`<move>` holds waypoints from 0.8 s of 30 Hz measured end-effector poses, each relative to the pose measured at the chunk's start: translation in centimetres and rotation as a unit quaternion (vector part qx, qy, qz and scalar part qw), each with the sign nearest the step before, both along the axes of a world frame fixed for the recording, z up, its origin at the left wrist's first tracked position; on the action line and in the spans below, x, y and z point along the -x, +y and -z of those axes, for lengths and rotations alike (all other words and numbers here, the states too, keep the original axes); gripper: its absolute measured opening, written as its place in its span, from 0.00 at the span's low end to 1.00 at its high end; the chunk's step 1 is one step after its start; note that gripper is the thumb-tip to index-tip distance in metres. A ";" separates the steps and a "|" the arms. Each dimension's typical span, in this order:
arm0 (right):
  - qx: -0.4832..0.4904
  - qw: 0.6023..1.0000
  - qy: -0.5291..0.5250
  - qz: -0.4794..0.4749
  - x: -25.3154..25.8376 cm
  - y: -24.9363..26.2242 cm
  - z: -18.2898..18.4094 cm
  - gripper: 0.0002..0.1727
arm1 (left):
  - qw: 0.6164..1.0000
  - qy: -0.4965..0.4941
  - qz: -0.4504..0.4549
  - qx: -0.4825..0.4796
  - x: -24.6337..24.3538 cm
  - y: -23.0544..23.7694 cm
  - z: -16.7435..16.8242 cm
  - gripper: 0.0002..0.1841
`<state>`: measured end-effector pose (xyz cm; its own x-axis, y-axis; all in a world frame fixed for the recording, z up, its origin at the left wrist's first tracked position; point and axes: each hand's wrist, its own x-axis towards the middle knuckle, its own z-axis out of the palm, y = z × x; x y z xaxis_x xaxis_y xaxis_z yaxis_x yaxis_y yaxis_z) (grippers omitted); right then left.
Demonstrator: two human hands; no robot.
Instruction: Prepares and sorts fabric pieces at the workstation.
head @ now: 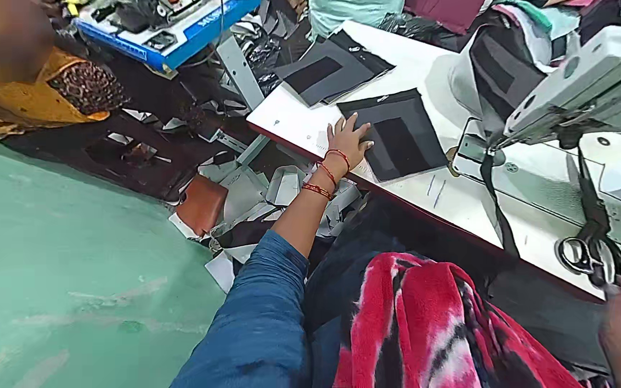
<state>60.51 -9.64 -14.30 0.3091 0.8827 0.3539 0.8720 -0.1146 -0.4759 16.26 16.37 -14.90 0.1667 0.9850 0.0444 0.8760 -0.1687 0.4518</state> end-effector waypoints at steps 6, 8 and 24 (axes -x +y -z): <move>-0.040 0.961 -0.060 -0.269 11.0 8.0 1.3 0.19 | 0.884 -0.174 -0.144 -0.409 5.3 -5.3 8.2 0.18; -0.025 0.934 -0.081 -0.346 15.2 10.7 1.5 0.20 | 0.905 -0.143 -0.196 -0.350 7.8 -9.1 11.7 0.20; 0.017 0.861 -0.254 -0.441 26.0 20.1 4.1 0.38 | 0.853 0.030 -0.031 0.520 6.2 -16.0 37.0 0.22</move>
